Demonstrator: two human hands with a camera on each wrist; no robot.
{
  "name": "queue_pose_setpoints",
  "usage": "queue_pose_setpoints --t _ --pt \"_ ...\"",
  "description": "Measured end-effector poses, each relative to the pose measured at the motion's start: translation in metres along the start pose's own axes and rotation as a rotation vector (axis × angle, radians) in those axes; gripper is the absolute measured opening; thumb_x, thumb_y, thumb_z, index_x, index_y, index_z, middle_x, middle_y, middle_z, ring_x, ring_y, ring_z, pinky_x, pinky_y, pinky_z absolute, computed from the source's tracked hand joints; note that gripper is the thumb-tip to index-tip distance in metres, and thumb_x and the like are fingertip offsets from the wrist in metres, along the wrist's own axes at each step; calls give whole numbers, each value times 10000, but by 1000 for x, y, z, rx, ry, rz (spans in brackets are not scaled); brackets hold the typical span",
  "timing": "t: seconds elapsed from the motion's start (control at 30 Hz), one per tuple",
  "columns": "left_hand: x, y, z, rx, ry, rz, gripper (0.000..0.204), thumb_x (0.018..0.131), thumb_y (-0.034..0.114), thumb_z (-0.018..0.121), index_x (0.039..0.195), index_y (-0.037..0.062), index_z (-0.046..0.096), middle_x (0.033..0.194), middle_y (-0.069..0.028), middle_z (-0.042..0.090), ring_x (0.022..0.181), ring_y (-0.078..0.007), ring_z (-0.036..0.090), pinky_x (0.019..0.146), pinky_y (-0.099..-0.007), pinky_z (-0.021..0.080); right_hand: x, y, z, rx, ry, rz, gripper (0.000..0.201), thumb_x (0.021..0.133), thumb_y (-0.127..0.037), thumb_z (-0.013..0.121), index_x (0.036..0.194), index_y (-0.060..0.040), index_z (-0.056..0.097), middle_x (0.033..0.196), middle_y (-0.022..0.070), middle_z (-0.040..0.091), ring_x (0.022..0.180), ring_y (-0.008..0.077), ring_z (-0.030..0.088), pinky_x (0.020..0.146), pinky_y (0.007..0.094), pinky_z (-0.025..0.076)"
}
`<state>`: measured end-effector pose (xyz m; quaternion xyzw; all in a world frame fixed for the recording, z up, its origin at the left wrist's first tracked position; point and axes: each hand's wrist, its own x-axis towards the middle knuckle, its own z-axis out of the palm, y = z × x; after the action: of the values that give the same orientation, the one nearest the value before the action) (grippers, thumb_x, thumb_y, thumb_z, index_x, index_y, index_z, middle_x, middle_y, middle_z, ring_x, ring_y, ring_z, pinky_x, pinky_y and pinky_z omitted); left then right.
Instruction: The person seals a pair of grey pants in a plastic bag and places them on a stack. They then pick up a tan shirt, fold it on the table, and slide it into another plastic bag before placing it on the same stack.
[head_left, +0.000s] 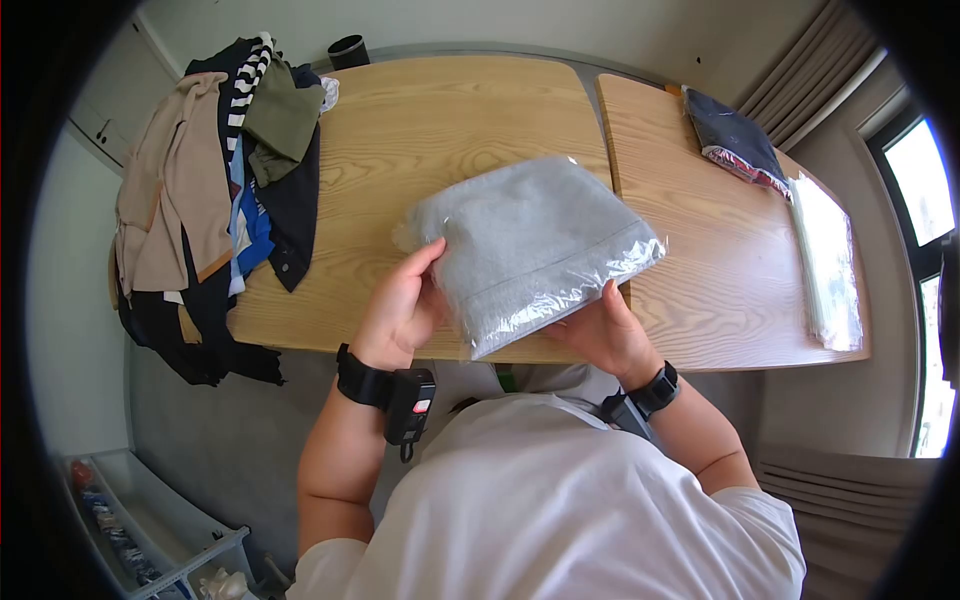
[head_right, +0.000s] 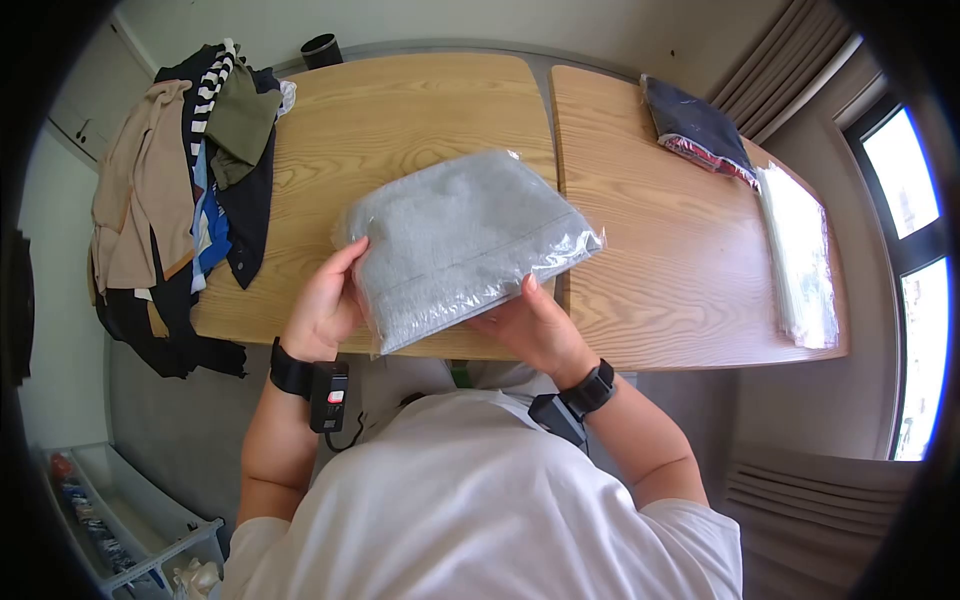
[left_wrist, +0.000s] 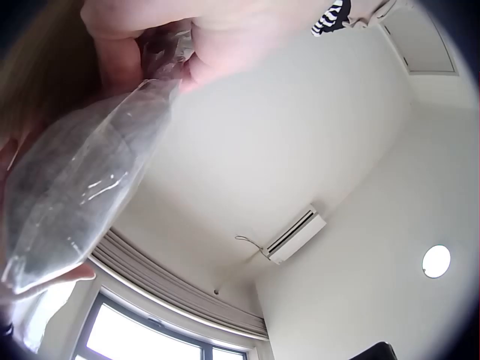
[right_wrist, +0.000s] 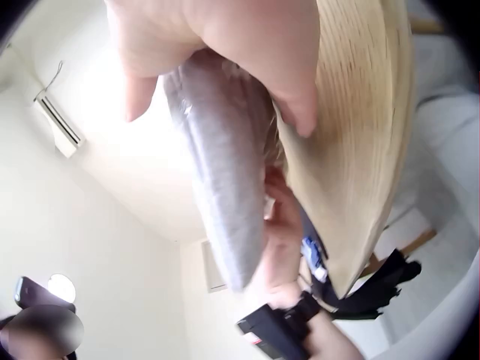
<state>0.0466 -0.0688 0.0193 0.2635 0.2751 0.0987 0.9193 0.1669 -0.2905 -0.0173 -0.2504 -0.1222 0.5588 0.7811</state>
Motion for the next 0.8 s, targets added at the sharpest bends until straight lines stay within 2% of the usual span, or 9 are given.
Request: queue_pose_setpoints --t 0.03,0.1,0.23,0.4,0.5,0.63,0.7,0.73,0.8 --pt "-1 -1 -4 -4 -6 2 300 929 176 539 1159 -18 533 1130 -94 604 1010 -190 593 900 -344 481 4 4 3 -7 0 -1 711 888 -449 584 1423 -106 265 1442 103 344 1326 281 325 1104 474 240" --pt "0 -2 -21 104 -36 -17 301 909 147 550 1157 -21 524 1142 -97 585 1021 -191 576 903 -353 475 15 13 12 17 223 -131 757 862 -477 600 1439 -145 241 1442 93 349 1326 306 323 1083 512 263" --pt "-3 -9 -45 97 -58 19 319 892 136 562 1168 -16 510 1137 -100 578 1032 -192 565 905 -356 468 26 16 13 165 340 -91 646 835 -237 629 1375 -65 317 1360 135 423 1258 330 389 1080 523 270" --pt "-16 -9 -40 187 -63 64 323 895 172 569 1178 28 507 1153 -87 573 1052 -170 555 898 -353 468 27 5 10 240 268 -49 557 837 -112 563 1336 -21 332 1297 153 453 1215 316 425 1062 508 312" --pt "-23 -13 -26 206 -78 99 279 938 269 545 1132 70 545 1058 -52 622 935 -148 610 778 -299 501 20 -10 17 226 295 -87 541 830 -74 540 1325 -4 334 1266 159 475 1192 314 454 1053 503 332" --pt "-19 -17 -41 315 -104 143 286 956 308 522 1102 66 563 945 -41 641 798 -128 619 692 -269 496 2 -57 30 231 242 -154 536 823 -68 516 1318 24 331 1254 182 483 1178 317 474 1058 511 331" --pt "-19 -21 -49 732 176 342 275 970 295 497 1059 47 574 876 -40 632 714 -112 593 644 -255 478 -10 -91 30 196 209 -217 531 817 -79 511 1310 23 340 1246 184 495 1156 325 493 1049 511 340" --pt "-19 -23 -55 732 163 348 275 970 295 497 1059 47 574 876 -40 632 714 -112 593 644 -255 478 -16 -109 24 197 215 -263 511 806 -72 514 1289 26 379 1243 192 516 1150 328 511 1047 514 344" --pt "-18 -31 -68 973 245 596 234 972 217 479 981 11 589 810 -52 616 671 -133 569 618 -264 458 -25 -151 16 145 268 -366 473 797 -72 516 1251 31 432 1231 193 545 1146 325 527 1045 513 347"
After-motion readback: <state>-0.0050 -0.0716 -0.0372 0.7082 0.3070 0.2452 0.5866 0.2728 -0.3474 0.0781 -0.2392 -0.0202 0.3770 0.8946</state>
